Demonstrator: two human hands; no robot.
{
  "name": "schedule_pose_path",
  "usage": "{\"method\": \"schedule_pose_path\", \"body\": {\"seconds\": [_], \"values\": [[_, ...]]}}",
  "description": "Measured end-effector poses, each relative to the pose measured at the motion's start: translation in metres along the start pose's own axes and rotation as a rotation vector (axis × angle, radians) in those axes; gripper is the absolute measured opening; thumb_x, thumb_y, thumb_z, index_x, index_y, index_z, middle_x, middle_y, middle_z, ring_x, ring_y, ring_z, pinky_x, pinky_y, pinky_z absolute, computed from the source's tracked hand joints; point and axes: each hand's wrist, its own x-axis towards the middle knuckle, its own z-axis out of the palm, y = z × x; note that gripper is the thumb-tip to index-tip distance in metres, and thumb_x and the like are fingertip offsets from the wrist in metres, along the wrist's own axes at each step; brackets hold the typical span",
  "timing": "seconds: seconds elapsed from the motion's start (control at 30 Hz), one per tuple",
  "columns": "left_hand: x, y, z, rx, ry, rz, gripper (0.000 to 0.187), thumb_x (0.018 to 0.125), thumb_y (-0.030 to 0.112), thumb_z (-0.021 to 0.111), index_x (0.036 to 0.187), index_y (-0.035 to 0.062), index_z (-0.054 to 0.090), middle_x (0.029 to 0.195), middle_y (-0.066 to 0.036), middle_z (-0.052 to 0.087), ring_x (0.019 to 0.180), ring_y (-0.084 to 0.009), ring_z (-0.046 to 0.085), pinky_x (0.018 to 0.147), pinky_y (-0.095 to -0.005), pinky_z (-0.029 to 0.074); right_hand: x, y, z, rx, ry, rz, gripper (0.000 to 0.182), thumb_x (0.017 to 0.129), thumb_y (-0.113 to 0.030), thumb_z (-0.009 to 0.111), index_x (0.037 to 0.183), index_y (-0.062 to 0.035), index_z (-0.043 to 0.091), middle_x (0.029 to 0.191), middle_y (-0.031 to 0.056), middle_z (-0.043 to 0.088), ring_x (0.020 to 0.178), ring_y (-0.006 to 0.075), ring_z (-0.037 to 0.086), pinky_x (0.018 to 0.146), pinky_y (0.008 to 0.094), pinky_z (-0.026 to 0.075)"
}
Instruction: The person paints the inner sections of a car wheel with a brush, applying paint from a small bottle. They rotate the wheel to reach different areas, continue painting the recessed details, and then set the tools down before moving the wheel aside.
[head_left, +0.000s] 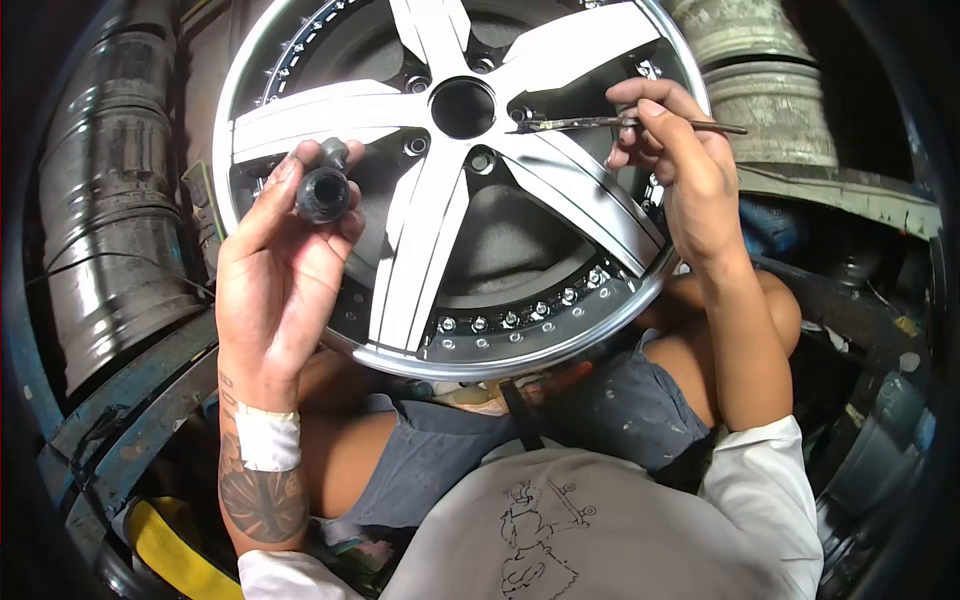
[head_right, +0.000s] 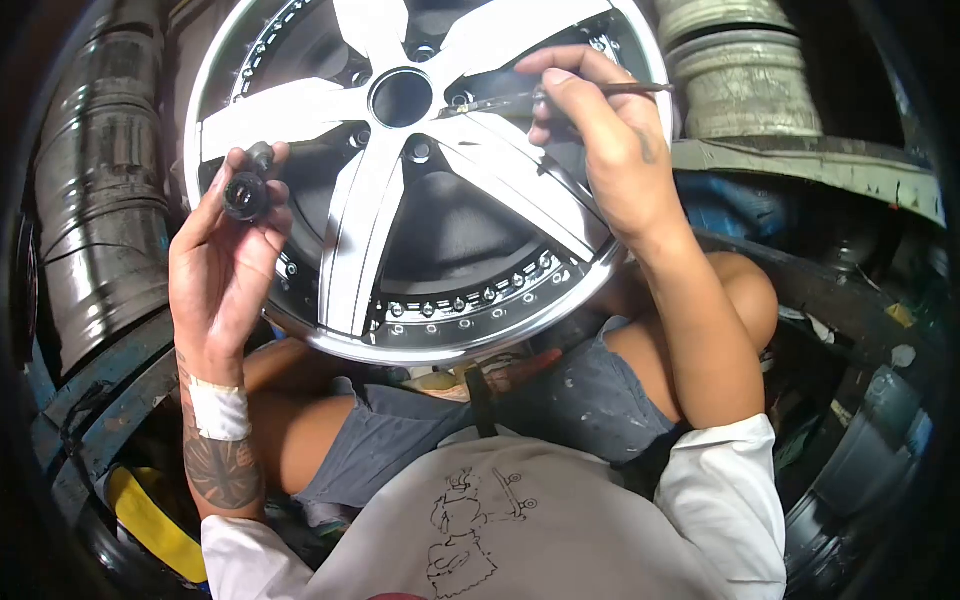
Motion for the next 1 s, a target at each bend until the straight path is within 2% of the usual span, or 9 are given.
{"method": "schedule_pose_path", "body": {"seconds": [0.07,0.13,0.3,0.33,0.4,0.47,0.6,0.73,1.0], "values": [[0.0,-0.003,-0.004,-0.001,0.001,-0.011,0.025,0.1,0.015,0.055,0.12,0.0012,0.061,0.126,-0.021,0.061,0.101,-0.0215,0.063,0.088,-0.0327,0.05,0.005,0.004,0.006,0.081,-0.012,0.064,0.039,0.1,-0.029,0.044,0.113,0.002,0.064,0.092,0.0081,0.062,0.078,0.0117,0.058,0.073,0.0276,0.05],[-0.003,-0.007,-0.005,-0.009,0.019,-0.028,0.024,0.1,0.015,0.055,0.12,0.0013,0.06,0.125,-0.021,0.062,0.102,-0.0214,0.063,0.087,-0.0327,0.05,0.011,0.008,0.008,0.067,-0.061,0.08,0.043,0.101,-0.031,0.041,0.116,0.0026,0.064,0.094,0.0101,0.062,0.078,0.0124,0.058,0.072,0.0281,0.051],[-0.006,-0.022,-0.007,-0.031,0.007,-0.061,0.02,0.1,0.011,0.054,0.113,-0.0032,0.062,0.121,-0.02,0.063,0.111,-0.0226,0.062,0.098,-0.0337,0.05,0.016,0.011,0.016,-0.088,-0.103,0.039,0.026,0.094,-0.018,0.057,0.105,0.0035,0.067,0.085,0.0056,0.065,0.079,0.0108,0.061,0.073,0.0262,0.051],[-0.01,-0.025,-0.002,0.005,0.01,-0.079,0.021,0.1,0.012,0.055,0.112,-0.0039,0.062,0.121,-0.02,0.063,0.11,-0.0213,0.062,0.097,-0.0315,0.05,0.015,0.009,0.018,-0.149,-0.082,0.002,0.025,0.093,-0.018,0.057,0.101,0.0031,0.067,0.084,0.0056,0.065,0.077,0.0106,0.061,0.072,0.0257,0.05],[-0.017,-0.031,0.007,0.107,0.015,-0.159,0.023,0.101,0.018,0.054,0.114,0.0012,0.059,0.124,-0.021,0.061,0.099,-0.0214,0.065,0.093,-0.0354,0.052,0.018,0.012,0.017,-0.151,-0.081,-0.014,0.024,0.092,-0.016,0.056,0.103,0.0033,0.065,0.084,0.0056,0.063,0.077,0.0107,0.061,0.071,0.0258,0.05],[-0.022,-0.041,0.005,0.064,-0.054,-0.251,0.021,0.1,0.016,0.054,0.11,-0.001,0.061,0.121,-0.019,0.064,0.1,-0.0196,0.065,0.094,-0.0347,0.052,0.02,0.015,0.018,-0.125,-0.063,-0.044,0.025,0.091,-0.014,0.056,0.107,0.0036,0.063,0.084,0.005,0.062,0.077,0.0109,0.06,0.071,0.0256,0.05],[-0.026,-0.059,0.02,0.212,-0.115,-0.414,0.017,0.099,0.01,0.056,0.107,-0.0013,0.066,0.118,-0.013,0.066,0.104,-0.0145,0.062,0.094,-0.0313,0.05,0.024,0.017,0.024,-0.218,-0.117,-0.074,0.03,0.09,-0.013,0.056,0.115,0.0039,0.058,0.087,0.004,0.058,0.078,0.011,0.059,0.072,0.0245,0.049],[-0.023,-0.07,0.028,0.269,-0.236,-0.523,0.015,0.097,0.006,0.059,0.107,-0.0003,0.068,0.114,-0.008,0.067,0.104,-0.0094,0.059,0.093,-0.0267,0.046,0.027,0.021,0.033,-0.244,-0.167,-0.104,0.03,0.09,-0.014,0.056,0.114,0.0043,0.058,0.089,0.0032,0.055,0.079,0.0096,0.056,0.073,0.0239,0.049],[-0.014,-0.076,0.037,0.28,-0.357,-0.49,0.018,0.1,0.01,0.057,0.109,-0.0014,0.067,0.111,-0.005,0.066,0.101,-0.007,0.058,0.093,-0.0237,0.045,0.037,0.02,0.037,-0.238,-0.184,-0.06,0.03,0.093,-0.015,0.055,0.113,0.0057,0.059,0.087,0.0018,0.055,0.078,0.0087,0.055,0.072,0.0236,0.049]]}}
